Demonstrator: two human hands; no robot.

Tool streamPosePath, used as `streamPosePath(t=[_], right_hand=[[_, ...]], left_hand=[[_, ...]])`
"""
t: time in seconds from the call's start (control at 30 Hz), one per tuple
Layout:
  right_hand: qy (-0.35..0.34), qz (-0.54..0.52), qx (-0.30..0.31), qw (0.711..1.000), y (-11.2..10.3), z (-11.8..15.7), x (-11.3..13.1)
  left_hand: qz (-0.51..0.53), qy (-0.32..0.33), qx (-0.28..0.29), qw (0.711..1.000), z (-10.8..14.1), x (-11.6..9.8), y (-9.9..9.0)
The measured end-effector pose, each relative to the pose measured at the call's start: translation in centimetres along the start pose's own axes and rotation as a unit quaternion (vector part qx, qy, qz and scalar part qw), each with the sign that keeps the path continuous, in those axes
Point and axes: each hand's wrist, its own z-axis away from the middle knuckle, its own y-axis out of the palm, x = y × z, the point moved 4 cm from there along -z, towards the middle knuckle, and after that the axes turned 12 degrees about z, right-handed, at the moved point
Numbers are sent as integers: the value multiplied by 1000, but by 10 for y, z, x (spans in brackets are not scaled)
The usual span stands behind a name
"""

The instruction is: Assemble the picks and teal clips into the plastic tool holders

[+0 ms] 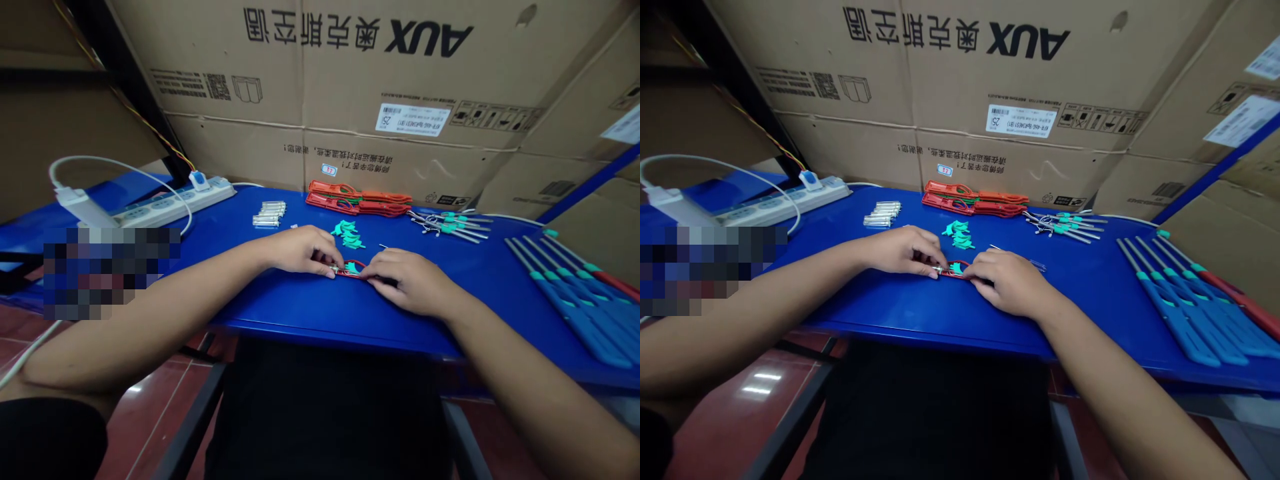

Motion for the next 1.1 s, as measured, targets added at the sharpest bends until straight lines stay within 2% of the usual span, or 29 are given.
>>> streamPosePath(t=[0.33,0.73,1.03,1.1], right_hand=[[-18,-15,-24,999,1,-1,2],[-22,11,-23,999,4,0,0],[-12,40,-22,999,-1,-1,4],[13,36,-21,999,-2,-2,4]], left_hand=[[6,-25,9,1000,0,4,2],[12,-12,9,1000,-1,2,3],[6,-22,14,1000,-1,3,3],[2,-25,15,1000,-1,4,2]])
